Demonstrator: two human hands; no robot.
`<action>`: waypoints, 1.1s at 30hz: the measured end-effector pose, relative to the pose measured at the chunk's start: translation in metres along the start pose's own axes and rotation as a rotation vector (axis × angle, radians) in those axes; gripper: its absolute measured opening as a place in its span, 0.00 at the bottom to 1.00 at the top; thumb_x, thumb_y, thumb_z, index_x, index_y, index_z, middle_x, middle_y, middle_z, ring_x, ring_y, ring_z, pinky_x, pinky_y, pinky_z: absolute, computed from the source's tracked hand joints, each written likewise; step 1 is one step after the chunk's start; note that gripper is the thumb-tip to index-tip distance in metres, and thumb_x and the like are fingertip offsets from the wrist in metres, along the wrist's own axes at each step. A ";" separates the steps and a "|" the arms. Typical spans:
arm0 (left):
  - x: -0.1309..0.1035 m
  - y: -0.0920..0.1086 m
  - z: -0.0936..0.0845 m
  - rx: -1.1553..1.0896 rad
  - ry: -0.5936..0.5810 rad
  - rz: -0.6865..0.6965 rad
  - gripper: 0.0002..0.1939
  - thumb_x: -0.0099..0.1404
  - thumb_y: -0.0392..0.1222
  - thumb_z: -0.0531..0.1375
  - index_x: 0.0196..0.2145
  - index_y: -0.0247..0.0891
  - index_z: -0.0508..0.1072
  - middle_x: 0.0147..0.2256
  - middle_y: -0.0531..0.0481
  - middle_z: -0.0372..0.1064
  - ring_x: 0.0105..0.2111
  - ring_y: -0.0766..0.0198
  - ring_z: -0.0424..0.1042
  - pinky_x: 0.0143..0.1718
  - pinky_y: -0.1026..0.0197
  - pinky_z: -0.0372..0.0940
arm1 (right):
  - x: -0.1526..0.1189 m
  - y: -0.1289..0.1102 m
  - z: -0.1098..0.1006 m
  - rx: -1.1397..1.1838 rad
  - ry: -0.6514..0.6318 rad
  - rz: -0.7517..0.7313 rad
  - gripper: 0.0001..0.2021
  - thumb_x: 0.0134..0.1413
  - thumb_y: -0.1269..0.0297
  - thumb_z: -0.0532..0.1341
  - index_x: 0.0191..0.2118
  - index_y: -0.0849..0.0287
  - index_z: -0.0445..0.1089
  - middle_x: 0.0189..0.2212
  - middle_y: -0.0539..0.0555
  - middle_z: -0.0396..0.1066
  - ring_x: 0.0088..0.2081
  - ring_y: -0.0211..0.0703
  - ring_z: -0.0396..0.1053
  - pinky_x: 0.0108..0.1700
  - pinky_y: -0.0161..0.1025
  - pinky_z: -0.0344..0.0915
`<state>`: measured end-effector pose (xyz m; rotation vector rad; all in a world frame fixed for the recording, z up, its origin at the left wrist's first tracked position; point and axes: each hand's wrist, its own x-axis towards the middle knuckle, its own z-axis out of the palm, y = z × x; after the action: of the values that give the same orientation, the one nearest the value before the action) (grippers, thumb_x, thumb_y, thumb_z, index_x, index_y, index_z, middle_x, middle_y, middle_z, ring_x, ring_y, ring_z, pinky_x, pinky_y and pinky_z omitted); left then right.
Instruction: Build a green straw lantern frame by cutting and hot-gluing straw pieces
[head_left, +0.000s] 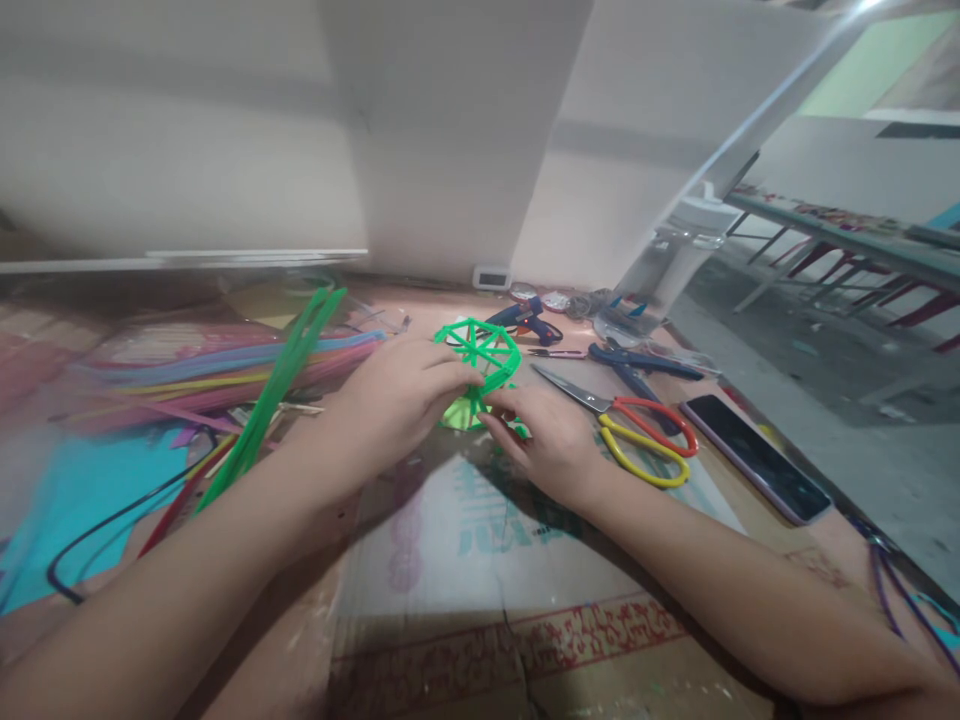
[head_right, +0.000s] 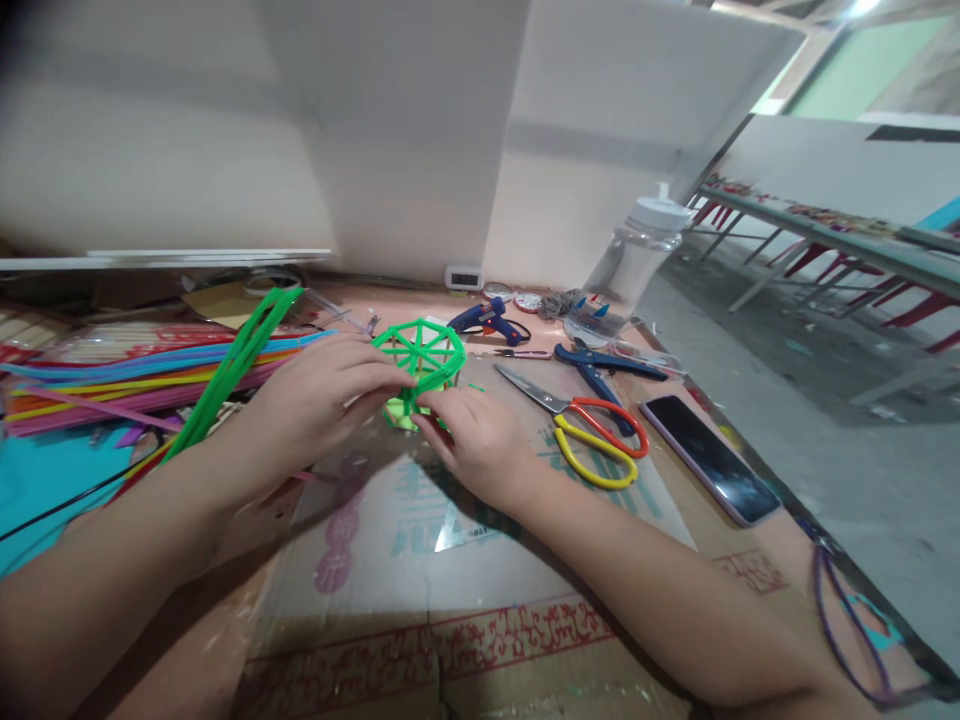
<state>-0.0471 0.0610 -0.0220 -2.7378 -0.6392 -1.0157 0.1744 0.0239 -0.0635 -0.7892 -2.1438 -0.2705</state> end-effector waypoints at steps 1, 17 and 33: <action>0.000 0.000 0.000 -0.004 0.002 -0.004 0.10 0.76 0.36 0.56 0.44 0.37 0.78 0.37 0.46 0.80 0.39 0.55 0.76 0.41 0.55 0.65 | 0.000 0.000 0.000 -0.003 -0.002 0.003 0.03 0.68 0.66 0.62 0.44 0.60 0.72 0.34 0.56 0.80 0.34 0.45 0.77 0.38 0.40 0.71; 0.002 0.001 -0.004 -0.018 -0.045 -0.016 0.11 0.76 0.36 0.55 0.41 0.39 0.77 0.37 0.48 0.80 0.39 0.56 0.75 0.42 0.54 0.64 | 0.000 -0.008 -0.004 0.317 -0.017 0.370 0.08 0.67 0.63 0.60 0.35 0.57 0.73 0.29 0.52 0.77 0.30 0.41 0.72 0.35 0.38 0.67; -0.001 0.001 -0.002 0.010 -0.069 -0.038 0.13 0.76 0.37 0.53 0.41 0.39 0.78 0.37 0.47 0.80 0.40 0.54 0.75 0.44 0.52 0.64 | 0.016 -0.014 0.003 1.105 -0.162 1.123 0.19 0.45 0.47 0.73 0.26 0.58 0.72 0.20 0.47 0.72 0.21 0.34 0.63 0.26 0.35 0.59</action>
<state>-0.0488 0.0596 -0.0211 -2.7732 -0.7078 -0.9262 0.1560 0.0212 -0.0528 -1.1318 -1.3015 1.4339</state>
